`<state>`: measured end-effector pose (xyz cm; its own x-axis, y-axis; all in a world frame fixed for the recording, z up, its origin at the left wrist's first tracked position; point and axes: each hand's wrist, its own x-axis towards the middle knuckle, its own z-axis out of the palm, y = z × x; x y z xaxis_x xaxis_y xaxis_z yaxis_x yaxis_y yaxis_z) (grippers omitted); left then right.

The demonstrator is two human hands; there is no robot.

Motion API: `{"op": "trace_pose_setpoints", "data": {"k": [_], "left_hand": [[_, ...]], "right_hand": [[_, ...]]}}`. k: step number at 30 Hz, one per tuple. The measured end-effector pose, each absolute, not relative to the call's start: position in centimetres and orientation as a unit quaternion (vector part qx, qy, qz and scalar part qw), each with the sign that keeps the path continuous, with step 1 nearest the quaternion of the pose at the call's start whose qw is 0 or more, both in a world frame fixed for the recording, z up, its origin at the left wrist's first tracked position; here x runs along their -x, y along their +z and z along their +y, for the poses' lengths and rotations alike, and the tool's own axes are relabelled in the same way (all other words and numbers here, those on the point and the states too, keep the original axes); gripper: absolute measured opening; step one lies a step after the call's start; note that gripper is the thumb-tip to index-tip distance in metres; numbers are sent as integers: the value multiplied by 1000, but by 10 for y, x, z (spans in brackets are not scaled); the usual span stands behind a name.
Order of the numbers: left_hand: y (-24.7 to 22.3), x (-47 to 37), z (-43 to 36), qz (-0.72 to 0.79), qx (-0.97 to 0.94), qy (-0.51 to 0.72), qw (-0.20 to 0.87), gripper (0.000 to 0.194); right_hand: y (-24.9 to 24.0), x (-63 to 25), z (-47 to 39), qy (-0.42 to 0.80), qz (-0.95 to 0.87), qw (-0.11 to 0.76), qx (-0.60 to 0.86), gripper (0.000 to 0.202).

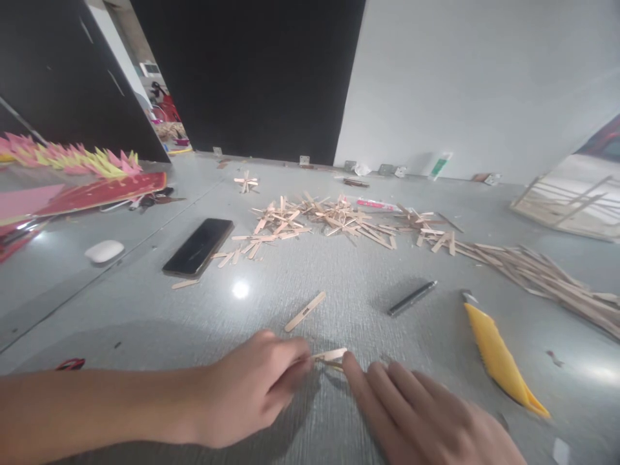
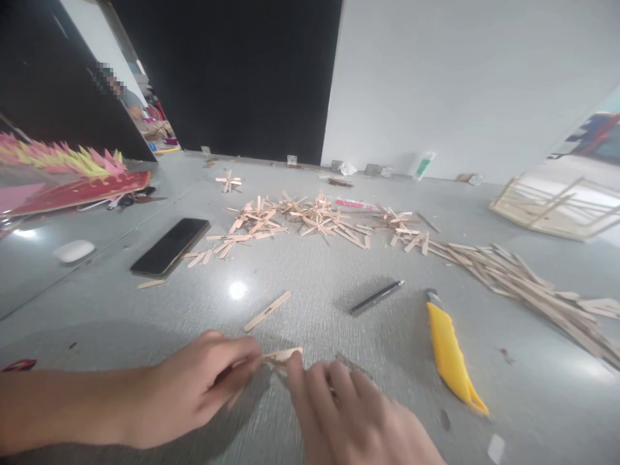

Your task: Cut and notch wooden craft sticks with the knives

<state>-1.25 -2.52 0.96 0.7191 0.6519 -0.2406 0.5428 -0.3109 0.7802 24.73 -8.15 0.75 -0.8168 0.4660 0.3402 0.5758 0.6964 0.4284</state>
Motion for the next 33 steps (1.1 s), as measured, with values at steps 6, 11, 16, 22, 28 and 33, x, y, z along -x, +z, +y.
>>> {"op": "trace_pose_setpoints", "data": {"k": [6, 11, 16, 22, 28, 33], "left_hand": [[13, 10, -28, 369, -802, 66, 465, 36], [10, 9, -35, 396, -790, 78, 462, 37], [7, 8, -35, 406, -779, 95, 468, 37], [11, 1, -23, 429, -699, 41, 571, 37], [5, 1, -23, 447, -668, 38, 593, 45], [-6, 6, -33, 433, -802, 130, 390, 42]], "right_hand": [[-1, -259, -54, -107, -934, 184, 288, 40], [1, -255, -62, -117, -938, 168, 280, 39], [5, -244, -84, -294, -912, 74, 277, 44], [-2, -241, -75, -291, -904, 91, 300, 49], [-8, -235, -79, -330, -880, 44, 339, 49], [-12, -239, -77, -283, -888, 104, 347, 51]]}}
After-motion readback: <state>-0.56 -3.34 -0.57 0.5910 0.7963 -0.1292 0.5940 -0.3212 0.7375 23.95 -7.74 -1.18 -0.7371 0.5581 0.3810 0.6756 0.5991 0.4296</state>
